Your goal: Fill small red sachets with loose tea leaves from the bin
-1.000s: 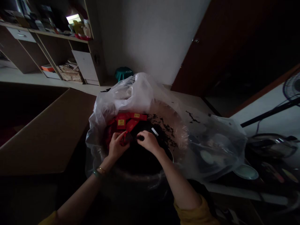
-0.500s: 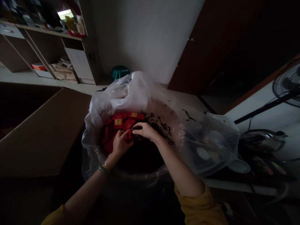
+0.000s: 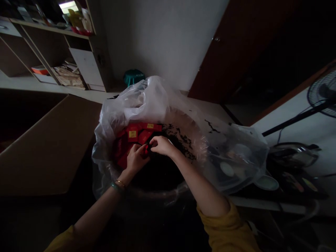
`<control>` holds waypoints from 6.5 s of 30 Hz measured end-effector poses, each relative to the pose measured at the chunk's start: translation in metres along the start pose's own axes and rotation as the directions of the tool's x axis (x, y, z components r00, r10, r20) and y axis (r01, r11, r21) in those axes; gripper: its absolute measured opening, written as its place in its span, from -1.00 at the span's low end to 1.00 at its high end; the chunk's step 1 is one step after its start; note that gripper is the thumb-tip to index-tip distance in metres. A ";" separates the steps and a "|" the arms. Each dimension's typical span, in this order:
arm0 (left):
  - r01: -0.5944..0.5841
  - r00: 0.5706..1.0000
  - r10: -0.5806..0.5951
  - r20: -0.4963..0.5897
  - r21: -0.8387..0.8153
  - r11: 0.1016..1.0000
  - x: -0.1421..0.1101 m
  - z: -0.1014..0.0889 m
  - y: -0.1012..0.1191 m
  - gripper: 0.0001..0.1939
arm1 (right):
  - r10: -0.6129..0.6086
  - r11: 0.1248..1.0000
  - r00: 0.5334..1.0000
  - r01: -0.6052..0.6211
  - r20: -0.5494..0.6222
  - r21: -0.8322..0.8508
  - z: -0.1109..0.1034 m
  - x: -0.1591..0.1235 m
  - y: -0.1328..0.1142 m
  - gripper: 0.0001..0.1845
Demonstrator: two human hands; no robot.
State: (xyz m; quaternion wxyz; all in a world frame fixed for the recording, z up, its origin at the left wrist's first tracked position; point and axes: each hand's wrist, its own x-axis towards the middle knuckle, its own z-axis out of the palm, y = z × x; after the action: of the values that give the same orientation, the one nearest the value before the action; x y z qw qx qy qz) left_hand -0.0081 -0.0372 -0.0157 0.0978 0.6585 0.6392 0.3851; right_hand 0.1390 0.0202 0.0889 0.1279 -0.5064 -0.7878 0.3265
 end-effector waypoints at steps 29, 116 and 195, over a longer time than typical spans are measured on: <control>0.031 0.954 -0.057 -0.294 -0.094 0.995 0.009 -0.003 -0.010 -0.54 | -0.089 0.761 0.991 0.132 0.098 -0.635 0.083 -0.045 0.033 0.05; 0.349 0.871 -0.010 0.492 -0.602 0.719 0.008 -0.014 0.020 -0.55 | -0.363 0.927 0.910 0.329 -0.203 -0.183 0.021 -0.044 0.027 -0.76; 0.693 0.715 -0.298 0.632 -0.696 0.187 0.009 -0.016 0.049 -0.48 | 0.222 0.959 0.944 -0.257 -0.246 -0.120 0.018 -0.003 0.142 -0.49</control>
State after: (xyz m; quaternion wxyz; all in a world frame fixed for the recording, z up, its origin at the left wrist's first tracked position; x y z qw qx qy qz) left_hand 0.0179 -0.0424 0.0290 0.6754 0.2980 0.4688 0.4850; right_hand 0.2324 0.0494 -0.0159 0.1390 -0.6411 -0.7225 0.2185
